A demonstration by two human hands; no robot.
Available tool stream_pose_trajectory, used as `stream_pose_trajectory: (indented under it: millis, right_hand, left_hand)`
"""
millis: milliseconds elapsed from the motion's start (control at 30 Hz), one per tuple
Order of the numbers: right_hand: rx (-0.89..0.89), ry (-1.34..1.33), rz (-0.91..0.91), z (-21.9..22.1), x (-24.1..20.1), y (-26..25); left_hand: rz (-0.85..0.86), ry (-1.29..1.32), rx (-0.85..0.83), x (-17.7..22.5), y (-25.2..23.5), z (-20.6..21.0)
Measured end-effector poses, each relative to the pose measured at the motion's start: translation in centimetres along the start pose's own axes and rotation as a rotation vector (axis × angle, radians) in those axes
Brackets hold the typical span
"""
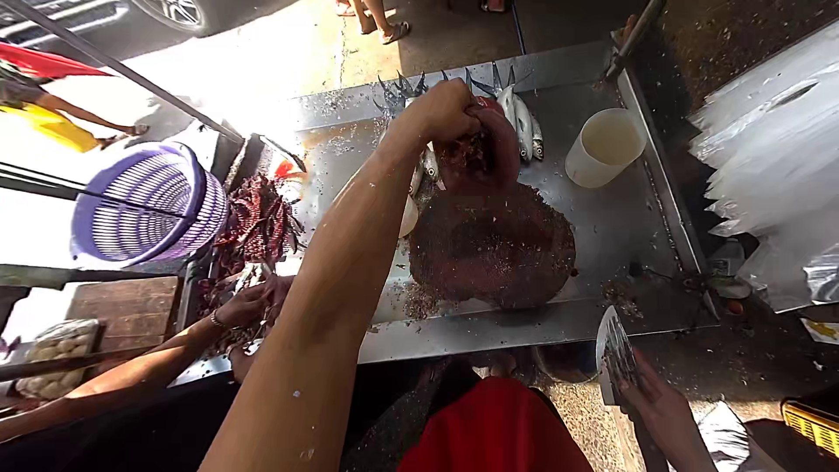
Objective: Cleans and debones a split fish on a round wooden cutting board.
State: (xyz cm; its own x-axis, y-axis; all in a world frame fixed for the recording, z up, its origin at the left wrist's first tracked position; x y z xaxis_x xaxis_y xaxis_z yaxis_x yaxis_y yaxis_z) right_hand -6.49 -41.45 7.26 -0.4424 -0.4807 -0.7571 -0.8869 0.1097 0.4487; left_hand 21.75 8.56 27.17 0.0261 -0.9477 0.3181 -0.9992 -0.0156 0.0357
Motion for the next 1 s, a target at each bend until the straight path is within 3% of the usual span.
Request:
stream_pose_trajectory:
  millis: [67, 133, 300, 367, 567, 800, 900, 1000]
  right_hand:
    - [-0.003, -0.016, -0.029, -0.2, -0.3, -0.8]
    - [-0.01, -0.018, -0.059, 0.0, -0.1, -1.0]
    - [-0.045, -0.008, -0.019, 1.7, 1.6, 0.3]
    - [-0.077, 0.003, 0.005, 2.4, 1.8, 1.3]
    - [-0.138, 0.05, 0.029, 3.5, 0.4, 3.1]
    - [-0.149, 0.016, -0.195, 6.0, -7.6, 0.1]
    - [-0.176, 0.103, -0.242, 9.6, -12.0, -3.0]
    - [-0.207, 0.097, -0.253, 14.6, -16.7, -6.0]
  left_hand:
    - [-0.221, 0.174, 0.213, -1.7, 2.3, -0.8]
    - [-0.469, 0.45, 0.407, -3.7, 5.8, 2.6]
    - [-1.151, 1.088, 0.568, -3.9, 14.2, 22.6]
    - [-1.316, 1.197, 0.596, -2.9, 16.4, 27.9]
    - [-1.266, 1.15, 0.601, 0.5, 20.9, 30.4]
    - [-1.286, 1.154, 0.463, 2.6, 24.2, 31.2]
    - [-1.308, 1.306, 0.425, 1.8, 24.2, 30.0]
    - [-1.33, 1.51, 0.52, -1.7, 22.5, 27.1]
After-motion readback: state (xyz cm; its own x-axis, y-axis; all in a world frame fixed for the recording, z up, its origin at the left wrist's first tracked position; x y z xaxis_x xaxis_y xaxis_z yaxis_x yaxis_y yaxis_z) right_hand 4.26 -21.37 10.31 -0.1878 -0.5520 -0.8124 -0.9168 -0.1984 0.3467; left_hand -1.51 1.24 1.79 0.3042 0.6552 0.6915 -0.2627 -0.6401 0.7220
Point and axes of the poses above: each hand's wrist, its own y-axis away from the middle knuckle, its own z-axis out of the palm, x = y × z, the point moved 7 cm from there along -y, towards the middle knuckle, and after that the axes turned 15 degrees about x, right-handed, at the moved point
